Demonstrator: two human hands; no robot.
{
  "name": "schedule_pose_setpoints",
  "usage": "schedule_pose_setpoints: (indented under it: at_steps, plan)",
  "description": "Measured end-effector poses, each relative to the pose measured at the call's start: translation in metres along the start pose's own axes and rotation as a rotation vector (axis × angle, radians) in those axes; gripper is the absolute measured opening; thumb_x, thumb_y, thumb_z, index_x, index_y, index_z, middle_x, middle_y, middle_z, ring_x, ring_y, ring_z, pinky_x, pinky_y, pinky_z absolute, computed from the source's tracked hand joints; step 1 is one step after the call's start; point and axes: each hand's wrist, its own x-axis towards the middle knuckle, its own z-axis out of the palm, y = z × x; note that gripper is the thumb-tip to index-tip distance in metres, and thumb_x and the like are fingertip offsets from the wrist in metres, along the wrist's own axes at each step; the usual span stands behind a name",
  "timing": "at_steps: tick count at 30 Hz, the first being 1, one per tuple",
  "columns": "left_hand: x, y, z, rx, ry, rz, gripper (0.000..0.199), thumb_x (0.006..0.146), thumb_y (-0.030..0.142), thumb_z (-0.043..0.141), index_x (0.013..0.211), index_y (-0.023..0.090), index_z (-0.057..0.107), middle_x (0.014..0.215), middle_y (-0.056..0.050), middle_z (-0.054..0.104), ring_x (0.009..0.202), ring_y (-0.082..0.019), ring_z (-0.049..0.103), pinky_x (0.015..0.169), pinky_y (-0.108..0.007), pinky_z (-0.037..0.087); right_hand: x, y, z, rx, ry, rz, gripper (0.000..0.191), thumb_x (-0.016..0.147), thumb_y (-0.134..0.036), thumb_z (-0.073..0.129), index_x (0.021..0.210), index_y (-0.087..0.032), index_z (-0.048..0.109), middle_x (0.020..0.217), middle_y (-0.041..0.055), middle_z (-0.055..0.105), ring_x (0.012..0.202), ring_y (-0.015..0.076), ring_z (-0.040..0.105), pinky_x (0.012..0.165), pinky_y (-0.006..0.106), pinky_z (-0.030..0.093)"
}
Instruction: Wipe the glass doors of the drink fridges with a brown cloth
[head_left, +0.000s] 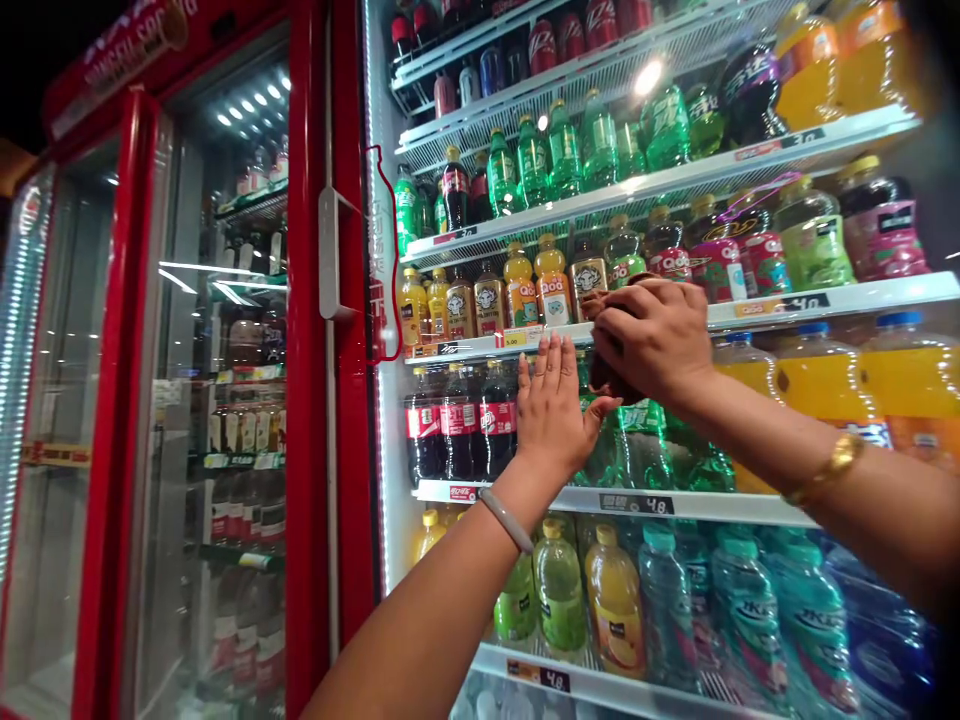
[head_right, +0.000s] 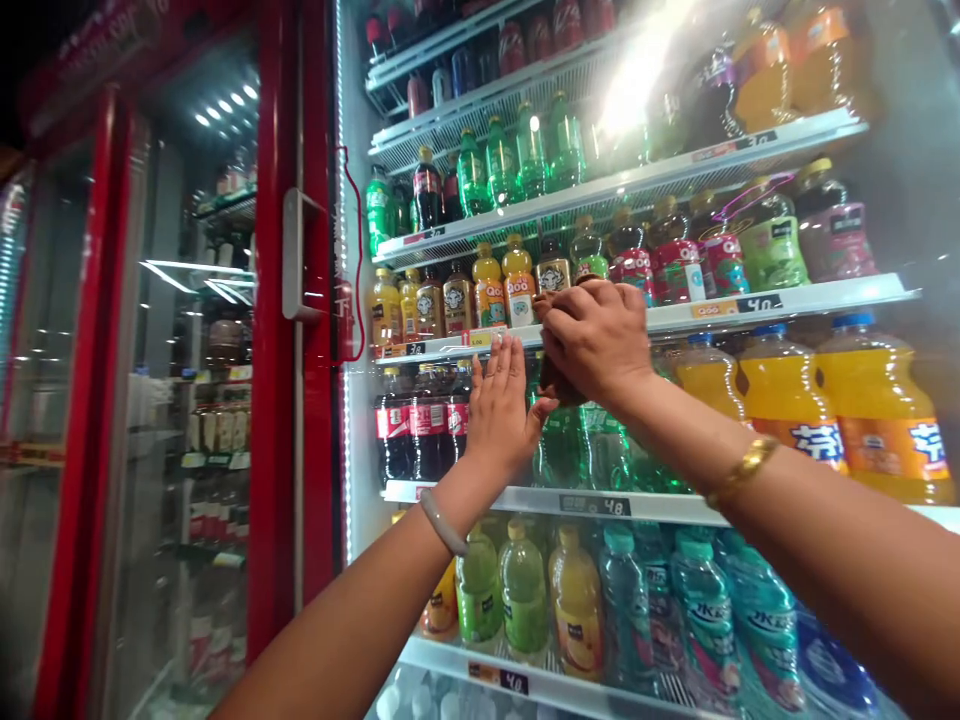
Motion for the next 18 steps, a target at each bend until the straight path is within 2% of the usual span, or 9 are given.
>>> schedule_pose_setpoints:
  at_steps: [2,5,10,13,18]
  plan:
    - [0.002,-0.001,-0.003,0.004,-0.003,-0.033,0.088,0.1,0.07,0.014,0.166,0.012,0.007,0.173,-0.015,0.015,0.163,-0.024,0.005,0.134,-0.054,0.005,0.006,-0.021,0.005,0.027,-0.018,-0.007,0.022,0.099,-0.035,0.052,0.107,-0.027,0.071,0.118,0.0025,0.072,0.114,0.0264,0.051,0.094,0.045,0.029]
    - [-0.001,-0.008,-0.009,0.013,-0.053,-0.067,0.086,0.101,0.068,0.011,0.166,0.012,0.009,0.173,-0.016,0.016,0.163,-0.024,0.008,0.134,-0.055,0.006,-0.005,-0.036,-0.006,0.088,-0.062,-0.144,0.016,0.097,-0.036,0.057,0.1,-0.027,0.071,0.12,0.0009,0.072,0.116,0.0248,0.049,0.098,0.043,0.031]
    - [-0.009,-0.014,-0.017,0.026,-0.168,-0.055,0.086,0.101,0.068,0.01,0.165,0.011,0.013,0.173,-0.016,0.014,0.163,-0.024,0.004,0.134,-0.052,0.007,-0.034,-0.025,-0.029,0.161,-0.095,-0.348,0.012,0.097,-0.034,0.06,0.096,-0.026,0.07,0.119,-0.0002,0.073,0.118,0.0237,0.051,0.104,0.04,0.032]
    - [-0.009,-0.012,-0.018,0.056,-0.185,-0.072,0.085,0.101,0.068,0.01,0.165,0.012,0.014,0.174,-0.016,0.013,0.163,-0.024,0.003,0.134,-0.053,0.008,-0.037,-0.021,-0.03,0.168,-0.1,-0.34,0.011,0.097,-0.031,0.061,0.096,-0.026,0.07,0.119,0.0004,0.073,0.117,0.0236,0.052,0.103,0.041,0.033]
    - [-0.011,-0.011,-0.015,0.156,-0.215,-0.066,0.084,0.102,0.066,0.013,0.165,0.011,0.013,0.174,-0.016,0.008,0.162,-0.023,-0.002,0.134,-0.05,0.01,-0.036,-0.03,-0.025,0.181,-0.113,-0.238,0.013,0.097,-0.033,0.059,0.1,-0.026,0.07,0.117,0.0012,0.072,0.119,0.0232,0.05,0.103,0.042,0.03]
